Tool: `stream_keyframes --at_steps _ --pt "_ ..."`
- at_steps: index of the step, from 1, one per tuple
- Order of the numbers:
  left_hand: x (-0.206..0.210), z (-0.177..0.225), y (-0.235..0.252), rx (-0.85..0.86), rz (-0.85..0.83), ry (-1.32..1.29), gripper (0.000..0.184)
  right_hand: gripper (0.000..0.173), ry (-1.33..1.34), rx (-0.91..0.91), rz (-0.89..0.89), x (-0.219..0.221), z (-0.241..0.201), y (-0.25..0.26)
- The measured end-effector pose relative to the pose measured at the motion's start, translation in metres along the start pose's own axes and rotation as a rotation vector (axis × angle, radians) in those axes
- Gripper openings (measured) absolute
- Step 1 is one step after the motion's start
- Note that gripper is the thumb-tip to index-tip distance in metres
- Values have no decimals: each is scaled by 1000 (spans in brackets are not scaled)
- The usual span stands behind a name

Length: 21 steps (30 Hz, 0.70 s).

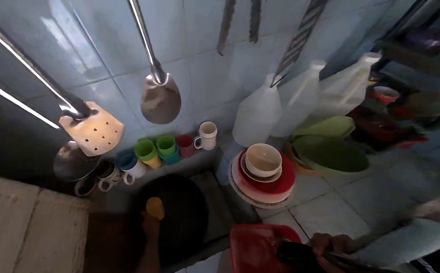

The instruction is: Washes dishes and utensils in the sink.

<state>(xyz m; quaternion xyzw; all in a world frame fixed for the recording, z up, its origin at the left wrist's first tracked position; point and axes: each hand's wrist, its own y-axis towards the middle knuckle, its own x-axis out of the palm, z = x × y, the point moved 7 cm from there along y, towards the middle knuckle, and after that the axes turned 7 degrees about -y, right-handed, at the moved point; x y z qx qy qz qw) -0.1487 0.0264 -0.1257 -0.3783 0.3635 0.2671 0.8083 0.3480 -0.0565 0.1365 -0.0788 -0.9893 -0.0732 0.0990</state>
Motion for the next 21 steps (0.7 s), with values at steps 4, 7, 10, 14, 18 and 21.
stream_keyframes --at_steps 4,7,10,14,18,21 --pt "89 7 -21 6 -309 -308 73 29 -21 6 -28 1 3 -1" --pt "133 8 -49 -170 -672 -758 54 27 -22 14 -36 2 5 0" --pt "123 25 -62 -216 -791 -996 48 27 -42 32 -11 3 6 1" --pt "98 53 -52 -127 -724 -1059 44 27 -26 26 -20 6 9 3" --pt "44 57 -3 272 -387 -415 50 30 -8 -5 -25 5 4 3" --pt "-2 39 13 300 -188 171 45 27 -11 -4 -24 -3 4 0"
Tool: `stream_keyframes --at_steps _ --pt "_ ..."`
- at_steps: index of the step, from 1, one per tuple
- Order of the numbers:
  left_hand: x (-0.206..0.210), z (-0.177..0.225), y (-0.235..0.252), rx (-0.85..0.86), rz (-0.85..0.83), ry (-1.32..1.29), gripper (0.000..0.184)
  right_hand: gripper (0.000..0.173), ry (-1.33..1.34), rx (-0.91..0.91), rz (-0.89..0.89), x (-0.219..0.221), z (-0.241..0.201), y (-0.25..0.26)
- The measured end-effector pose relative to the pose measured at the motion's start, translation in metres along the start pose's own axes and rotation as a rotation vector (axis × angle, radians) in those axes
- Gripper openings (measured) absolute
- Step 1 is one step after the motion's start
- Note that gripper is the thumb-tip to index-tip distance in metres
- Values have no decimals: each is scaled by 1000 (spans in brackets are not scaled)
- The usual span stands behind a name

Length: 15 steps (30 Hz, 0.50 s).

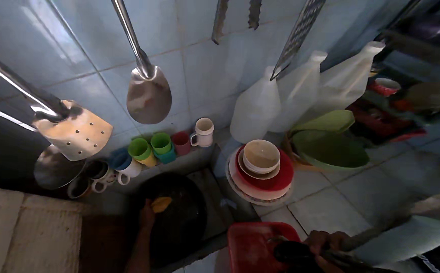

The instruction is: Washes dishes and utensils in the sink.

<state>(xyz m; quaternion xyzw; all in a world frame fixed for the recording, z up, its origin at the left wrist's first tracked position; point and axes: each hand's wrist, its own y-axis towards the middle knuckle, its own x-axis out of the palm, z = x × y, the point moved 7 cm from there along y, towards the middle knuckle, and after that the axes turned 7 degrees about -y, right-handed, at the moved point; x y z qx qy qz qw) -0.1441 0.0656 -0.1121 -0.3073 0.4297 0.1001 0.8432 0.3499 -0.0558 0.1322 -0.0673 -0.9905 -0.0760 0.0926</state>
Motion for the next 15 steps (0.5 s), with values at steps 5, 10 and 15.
stream_keyframes --at_steps 5,10,15 --pt "21 -39 -18 -26 -261 232 53 28 31 27 25 -3 5 -3" --pt "100 -63 -38 -187 -553 -353 52 27 18 -58 -43 4 7 0" --pt "117 -27 -48 -238 -603 -908 42 27 9 8 33 6 -1 -3"
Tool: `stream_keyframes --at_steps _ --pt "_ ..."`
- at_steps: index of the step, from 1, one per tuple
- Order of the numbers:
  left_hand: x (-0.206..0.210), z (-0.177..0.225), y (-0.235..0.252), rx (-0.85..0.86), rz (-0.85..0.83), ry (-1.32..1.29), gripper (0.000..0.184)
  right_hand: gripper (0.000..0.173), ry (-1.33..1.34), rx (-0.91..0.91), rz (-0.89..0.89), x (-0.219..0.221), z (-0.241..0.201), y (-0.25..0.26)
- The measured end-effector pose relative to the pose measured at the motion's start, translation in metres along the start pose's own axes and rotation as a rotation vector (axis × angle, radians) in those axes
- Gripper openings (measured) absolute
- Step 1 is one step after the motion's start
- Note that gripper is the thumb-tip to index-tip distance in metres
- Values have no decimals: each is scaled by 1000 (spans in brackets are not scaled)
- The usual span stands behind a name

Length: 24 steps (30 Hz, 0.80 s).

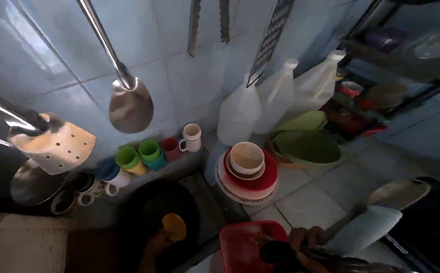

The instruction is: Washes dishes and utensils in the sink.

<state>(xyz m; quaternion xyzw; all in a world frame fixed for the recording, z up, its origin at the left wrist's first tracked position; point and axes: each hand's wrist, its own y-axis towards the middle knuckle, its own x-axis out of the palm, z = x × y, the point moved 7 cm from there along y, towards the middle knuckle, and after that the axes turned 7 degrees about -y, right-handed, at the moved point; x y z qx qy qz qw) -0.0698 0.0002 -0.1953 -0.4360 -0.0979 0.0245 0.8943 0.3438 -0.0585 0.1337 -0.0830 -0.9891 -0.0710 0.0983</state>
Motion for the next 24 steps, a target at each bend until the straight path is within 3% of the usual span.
stream_keyframes --at_steps 2,5,9,12,18,24 --pt "20 41 -9 200 -17 35 41 25 4 25 23 0 1 -2" --pt "65 131 -31 634 -72 364 36 24 43 -20 -16 -2 10 -4" --pt "170 231 -98 827 -12 619 38 26 62 -53 -46 -2 15 -5" --pt "250 278 -148 1029 24 861 40 25 78 -64 -43 -2 14 -6" --pt "357 295 -153 1302 109 1109 44 27 116 -84 -51 -6 12 -10" --pt "421 296 -154 1506 -108 1254 43 26 108 -64 -29 -11 16 -16"
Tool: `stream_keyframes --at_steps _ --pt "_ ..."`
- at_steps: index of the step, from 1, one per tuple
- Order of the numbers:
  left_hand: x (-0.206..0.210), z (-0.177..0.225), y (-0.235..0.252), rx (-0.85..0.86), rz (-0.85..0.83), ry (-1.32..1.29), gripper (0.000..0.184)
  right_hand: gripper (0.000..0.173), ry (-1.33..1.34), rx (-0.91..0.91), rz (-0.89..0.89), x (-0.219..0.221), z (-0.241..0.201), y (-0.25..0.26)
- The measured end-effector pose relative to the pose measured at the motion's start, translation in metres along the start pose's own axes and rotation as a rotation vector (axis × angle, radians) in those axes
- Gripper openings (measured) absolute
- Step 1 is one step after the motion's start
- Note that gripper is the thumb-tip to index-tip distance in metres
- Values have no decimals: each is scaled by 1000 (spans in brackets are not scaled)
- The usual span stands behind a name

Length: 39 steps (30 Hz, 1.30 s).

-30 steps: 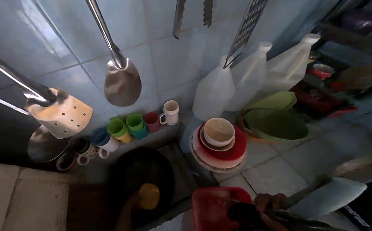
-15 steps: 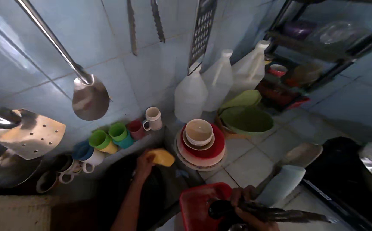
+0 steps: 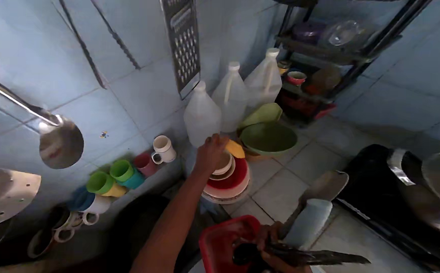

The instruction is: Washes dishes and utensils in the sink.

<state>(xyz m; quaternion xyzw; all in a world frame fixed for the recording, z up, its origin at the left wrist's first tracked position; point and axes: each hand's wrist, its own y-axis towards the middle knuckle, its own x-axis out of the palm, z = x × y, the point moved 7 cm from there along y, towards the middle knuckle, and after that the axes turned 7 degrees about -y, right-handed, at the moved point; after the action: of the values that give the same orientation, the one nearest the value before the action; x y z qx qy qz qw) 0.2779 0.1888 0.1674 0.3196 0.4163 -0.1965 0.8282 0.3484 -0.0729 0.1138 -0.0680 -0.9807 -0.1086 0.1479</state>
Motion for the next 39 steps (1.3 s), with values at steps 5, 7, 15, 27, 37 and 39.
stream_keyframes --at_steps 5,7,15,27,37,39 --pt "43 26 19 256 -137 137 40 25 36 9 -10 -2 6 -2" --pt "57 26 16 274 -175 156 39 25 27 6 -16 -3 5 -1" --pt "13 7 -51 76 -149 -143 38 24 5 -60 -5 -16 -7 4" --pt "77 -39 -296 -945 -427 -1208 49 26 48 -117 -81 11 -15 26" --pt "-94 -156 -426 -1272 264 -851 45 26 52 -107 -121 10 -20 25" --pt "-120 -179 -452 -1295 329 -631 48 26 60 -119 -124 10 -20 25"
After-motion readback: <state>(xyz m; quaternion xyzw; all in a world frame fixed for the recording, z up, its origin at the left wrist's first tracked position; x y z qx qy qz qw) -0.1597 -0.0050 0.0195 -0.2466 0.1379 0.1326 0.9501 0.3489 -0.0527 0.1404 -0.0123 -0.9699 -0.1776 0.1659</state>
